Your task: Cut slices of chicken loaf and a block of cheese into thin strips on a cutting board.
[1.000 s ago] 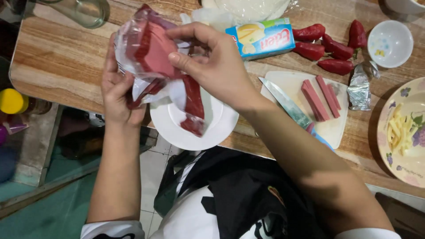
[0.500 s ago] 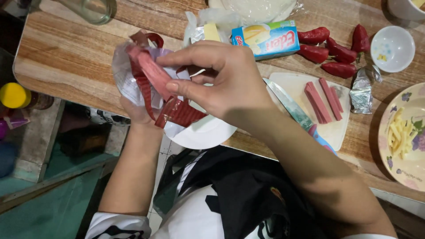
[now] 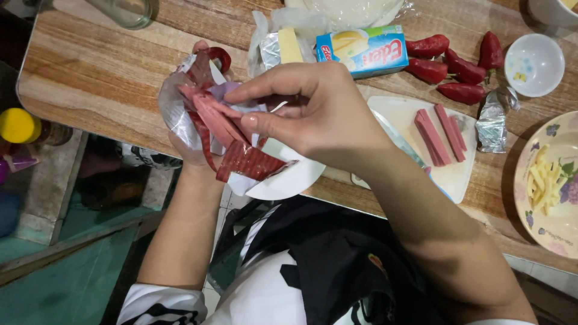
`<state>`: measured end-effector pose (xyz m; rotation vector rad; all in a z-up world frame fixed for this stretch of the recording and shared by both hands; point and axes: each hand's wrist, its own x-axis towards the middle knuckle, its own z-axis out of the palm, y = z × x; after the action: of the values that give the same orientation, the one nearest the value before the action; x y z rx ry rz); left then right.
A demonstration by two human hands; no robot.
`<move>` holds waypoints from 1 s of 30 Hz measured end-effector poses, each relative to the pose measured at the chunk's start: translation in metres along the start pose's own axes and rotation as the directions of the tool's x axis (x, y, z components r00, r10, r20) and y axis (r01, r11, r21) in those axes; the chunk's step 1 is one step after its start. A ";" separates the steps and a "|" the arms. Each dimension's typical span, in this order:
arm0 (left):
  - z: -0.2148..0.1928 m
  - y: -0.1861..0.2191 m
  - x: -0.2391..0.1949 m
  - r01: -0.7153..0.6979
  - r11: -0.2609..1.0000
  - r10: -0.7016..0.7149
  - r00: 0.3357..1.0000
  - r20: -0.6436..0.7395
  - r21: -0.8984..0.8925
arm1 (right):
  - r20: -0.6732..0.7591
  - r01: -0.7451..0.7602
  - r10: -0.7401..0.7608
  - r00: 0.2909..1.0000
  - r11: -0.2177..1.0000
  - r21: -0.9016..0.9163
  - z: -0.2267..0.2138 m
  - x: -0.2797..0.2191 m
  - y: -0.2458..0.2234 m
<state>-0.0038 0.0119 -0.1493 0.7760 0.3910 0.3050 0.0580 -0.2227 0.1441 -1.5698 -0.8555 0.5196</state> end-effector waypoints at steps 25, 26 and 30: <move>0.167 0.128 -0.044 0.078 0.970 -0.030 0.978 -0.207 0.229 | -0.052 0.111 -0.492 0.869 0.296 -0.949 0.048 0.027 -0.048; 0.171 0.130 -0.044 0.080 0.968 -0.029 0.977 -0.212 0.236 | -0.096 0.114 -0.501 0.860 0.372 -0.921 0.048 0.025 -0.051; 0.173 0.129 -0.051 0.105 0.958 -0.037 0.968 -0.249 0.265 | 0.003 0.168 -0.511 0.860 0.277 -0.946 0.025 0.019 -0.055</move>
<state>0.0124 -0.0282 0.0685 1.0002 0.7022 0.2806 0.0385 -0.1908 0.1960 -2.2998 -1.3181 -0.7392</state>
